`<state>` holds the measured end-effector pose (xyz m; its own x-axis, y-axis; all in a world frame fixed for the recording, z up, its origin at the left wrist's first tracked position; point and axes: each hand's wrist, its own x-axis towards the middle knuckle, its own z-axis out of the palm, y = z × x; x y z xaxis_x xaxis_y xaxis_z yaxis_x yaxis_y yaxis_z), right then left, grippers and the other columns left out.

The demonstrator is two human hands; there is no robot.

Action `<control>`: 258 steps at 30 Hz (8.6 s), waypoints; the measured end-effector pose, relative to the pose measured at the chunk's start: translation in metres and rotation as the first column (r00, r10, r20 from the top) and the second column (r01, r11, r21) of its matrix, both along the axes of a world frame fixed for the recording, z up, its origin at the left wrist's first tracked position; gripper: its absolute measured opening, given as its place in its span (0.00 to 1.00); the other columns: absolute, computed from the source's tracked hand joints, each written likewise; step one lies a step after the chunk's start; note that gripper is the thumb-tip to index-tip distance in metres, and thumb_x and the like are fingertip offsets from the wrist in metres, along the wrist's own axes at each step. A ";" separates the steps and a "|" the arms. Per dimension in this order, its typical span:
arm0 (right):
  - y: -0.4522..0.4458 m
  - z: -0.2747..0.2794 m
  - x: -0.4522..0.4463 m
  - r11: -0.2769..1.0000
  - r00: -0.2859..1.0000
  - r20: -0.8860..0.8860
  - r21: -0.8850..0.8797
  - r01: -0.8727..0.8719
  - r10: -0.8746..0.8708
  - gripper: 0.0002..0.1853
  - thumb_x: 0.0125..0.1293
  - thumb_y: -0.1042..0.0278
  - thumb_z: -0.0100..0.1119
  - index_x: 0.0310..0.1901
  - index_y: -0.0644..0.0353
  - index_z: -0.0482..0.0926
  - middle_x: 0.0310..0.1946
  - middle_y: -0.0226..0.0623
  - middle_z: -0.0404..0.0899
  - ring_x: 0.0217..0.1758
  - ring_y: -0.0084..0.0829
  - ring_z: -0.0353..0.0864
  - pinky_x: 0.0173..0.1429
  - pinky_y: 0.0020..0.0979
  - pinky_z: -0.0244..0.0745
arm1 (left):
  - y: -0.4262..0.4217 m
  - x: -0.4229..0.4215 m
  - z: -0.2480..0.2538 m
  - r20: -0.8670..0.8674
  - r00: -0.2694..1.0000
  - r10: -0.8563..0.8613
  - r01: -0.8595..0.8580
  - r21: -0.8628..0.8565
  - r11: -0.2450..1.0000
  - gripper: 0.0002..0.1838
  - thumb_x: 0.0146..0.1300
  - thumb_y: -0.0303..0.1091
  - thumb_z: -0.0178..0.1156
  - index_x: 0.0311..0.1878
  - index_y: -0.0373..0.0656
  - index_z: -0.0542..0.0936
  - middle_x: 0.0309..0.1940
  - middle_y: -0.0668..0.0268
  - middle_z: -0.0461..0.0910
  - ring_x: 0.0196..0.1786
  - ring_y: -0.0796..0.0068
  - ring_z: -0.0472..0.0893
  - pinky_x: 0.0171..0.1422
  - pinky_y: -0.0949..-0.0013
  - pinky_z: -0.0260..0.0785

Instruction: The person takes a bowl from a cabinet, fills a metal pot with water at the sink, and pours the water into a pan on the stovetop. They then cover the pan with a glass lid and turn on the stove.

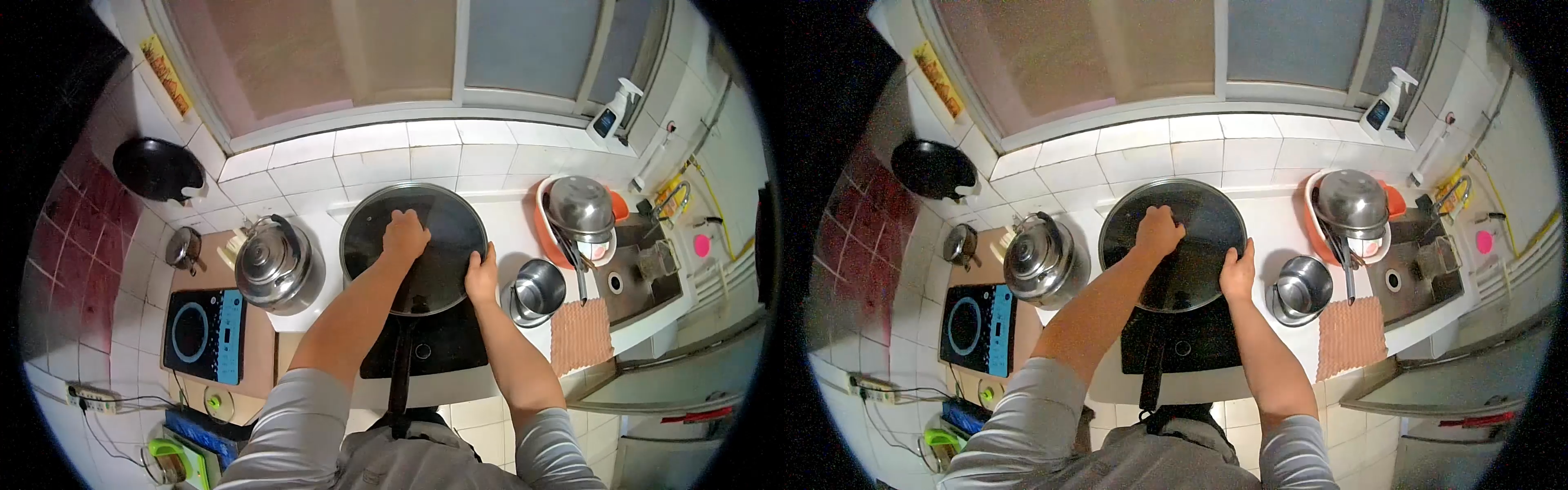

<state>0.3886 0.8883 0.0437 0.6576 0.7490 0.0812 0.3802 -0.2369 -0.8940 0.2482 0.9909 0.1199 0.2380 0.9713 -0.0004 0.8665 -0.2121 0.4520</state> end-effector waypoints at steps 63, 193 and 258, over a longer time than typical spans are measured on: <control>-0.334 -0.060 0.429 0.879 0.938 0.002 -0.350 -0.324 0.346 0.14 0.64 0.65 0.51 0.46 0.65 0.78 0.38 0.47 0.81 0.39 0.41 0.81 0.44 0.36 0.74 | -0.285 0.445 -0.208 0.071 0.695 -0.715 0.713 0.056 0.699 0.21 0.57 0.36 0.55 0.51 0.33 0.73 0.51 0.44 0.72 0.52 0.46 0.72 0.55 0.54 0.66; -0.262 -0.085 0.034 0.031 0.131 -0.267 -0.350 -0.936 0.955 0.17 0.66 0.65 0.51 0.54 0.65 0.72 0.52 0.49 0.74 0.52 0.43 0.76 0.55 0.37 0.71 | -0.418 -0.046 -0.178 -0.173 0.914 0.366 -0.405 -0.421 0.812 0.22 0.58 0.35 0.55 0.57 0.42 0.73 0.60 0.54 0.70 0.62 0.56 0.69 0.66 0.60 0.61; -0.502 -0.209 -0.131 0.673 -0.034 -0.929 -0.240 -0.700 -0.367 0.21 0.73 0.54 0.39 0.57 0.62 0.67 0.52 0.42 0.74 0.54 0.37 0.73 0.57 0.38 0.69 | -0.432 -0.170 -0.302 0.361 0.580 0.731 -0.386 -0.668 0.636 0.21 0.53 0.34 0.64 0.46 0.32 0.73 0.37 0.55 0.81 0.36 0.59 0.81 0.45 0.64 0.73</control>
